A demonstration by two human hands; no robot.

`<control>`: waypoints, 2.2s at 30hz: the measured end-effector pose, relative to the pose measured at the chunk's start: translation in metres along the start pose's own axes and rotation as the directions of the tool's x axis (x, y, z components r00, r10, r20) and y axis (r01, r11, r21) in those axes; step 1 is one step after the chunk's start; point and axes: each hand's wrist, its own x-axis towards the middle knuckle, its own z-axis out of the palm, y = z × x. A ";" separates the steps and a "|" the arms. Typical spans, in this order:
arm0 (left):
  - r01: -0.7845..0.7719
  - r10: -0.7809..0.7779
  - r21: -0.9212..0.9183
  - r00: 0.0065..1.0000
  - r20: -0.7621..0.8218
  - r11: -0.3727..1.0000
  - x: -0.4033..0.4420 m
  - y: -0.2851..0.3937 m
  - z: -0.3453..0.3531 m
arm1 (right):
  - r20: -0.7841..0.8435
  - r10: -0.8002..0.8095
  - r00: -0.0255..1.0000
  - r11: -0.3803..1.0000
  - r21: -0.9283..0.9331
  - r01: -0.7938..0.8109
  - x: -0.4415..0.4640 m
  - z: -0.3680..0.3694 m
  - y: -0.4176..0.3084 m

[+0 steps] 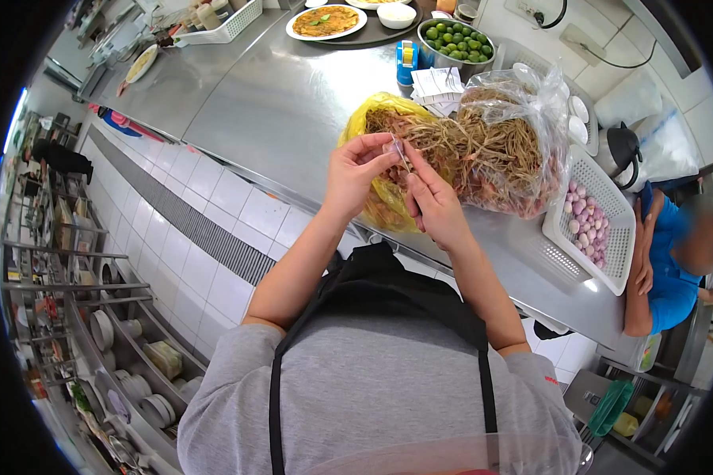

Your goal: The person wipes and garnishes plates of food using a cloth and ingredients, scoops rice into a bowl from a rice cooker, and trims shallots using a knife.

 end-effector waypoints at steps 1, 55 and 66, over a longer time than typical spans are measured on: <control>-0.023 0.023 0.001 1.000 -0.008 1.000 0.000 0.000 0.000 | -0.010 -0.016 1.000 1.000 -0.007 0.016 0.000 0.002 0.001; 0.211 -0.208 -0.074 0.977 0.051 0.975 0.006 0.005 -0.007 | 0.012 -0.043 0.999 0.955 -0.293 0.045 0.011 -0.019 0.011; 0.245 -0.243 -0.081 0.969 0.039 0.966 0.008 0.008 0.005 | 0.003 -0.112 0.994 0.960 -0.256 0.109 0.009 -0.020 0.009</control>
